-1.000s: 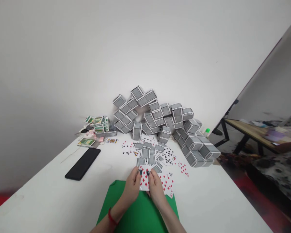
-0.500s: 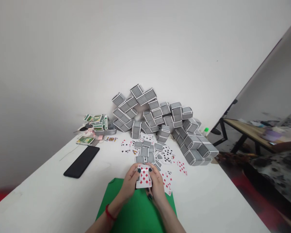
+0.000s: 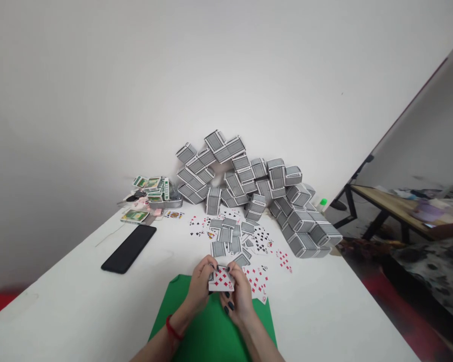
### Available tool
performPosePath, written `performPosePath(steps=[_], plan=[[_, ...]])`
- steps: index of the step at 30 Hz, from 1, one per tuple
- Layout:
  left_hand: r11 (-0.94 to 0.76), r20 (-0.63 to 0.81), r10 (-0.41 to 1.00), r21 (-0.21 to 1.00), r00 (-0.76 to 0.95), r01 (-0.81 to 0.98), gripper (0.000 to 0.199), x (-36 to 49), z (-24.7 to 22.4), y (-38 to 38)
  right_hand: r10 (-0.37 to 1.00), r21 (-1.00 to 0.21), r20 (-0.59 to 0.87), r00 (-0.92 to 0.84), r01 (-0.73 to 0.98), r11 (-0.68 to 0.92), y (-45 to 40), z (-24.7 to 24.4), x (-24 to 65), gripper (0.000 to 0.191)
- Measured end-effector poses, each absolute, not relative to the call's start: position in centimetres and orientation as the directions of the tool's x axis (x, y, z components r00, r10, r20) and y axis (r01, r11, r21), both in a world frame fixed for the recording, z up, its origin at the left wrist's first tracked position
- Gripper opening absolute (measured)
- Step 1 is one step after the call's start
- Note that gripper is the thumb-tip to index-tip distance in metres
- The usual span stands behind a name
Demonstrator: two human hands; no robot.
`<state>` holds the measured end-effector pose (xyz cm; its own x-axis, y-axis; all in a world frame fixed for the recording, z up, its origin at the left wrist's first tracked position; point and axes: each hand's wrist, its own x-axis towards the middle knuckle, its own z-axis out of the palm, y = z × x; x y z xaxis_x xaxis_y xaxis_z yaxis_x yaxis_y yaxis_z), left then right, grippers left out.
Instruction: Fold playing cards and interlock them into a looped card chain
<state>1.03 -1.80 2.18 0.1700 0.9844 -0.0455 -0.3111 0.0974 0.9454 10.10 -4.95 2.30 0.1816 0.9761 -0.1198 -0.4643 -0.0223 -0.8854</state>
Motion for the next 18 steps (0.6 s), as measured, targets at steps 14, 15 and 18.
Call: performPosePath(steps=[14,15,18], plan=[[0.073,-0.009,0.937,0.983,0.349,-0.169,0.011,-0.3,1.6,-1.0,0.998,-0.997,-0.018,0.062,-0.071,-0.013,-4.2,0.8,12.1,0.034],[0.097,-0.029,0.930,0.981,0.366,-0.169,0.015,-0.2,1.5,-0.9,0.991,-0.998,0.056,0.118,0.028,0.053,-4.1,0.9,12.3,0.034],[0.124,-0.074,0.923,0.986,0.379,-0.108,0.016,0.1,1.0,-0.6,0.964,-0.953,0.191,0.185,0.270,0.138,-4.2,1.1,12.4,0.032]])
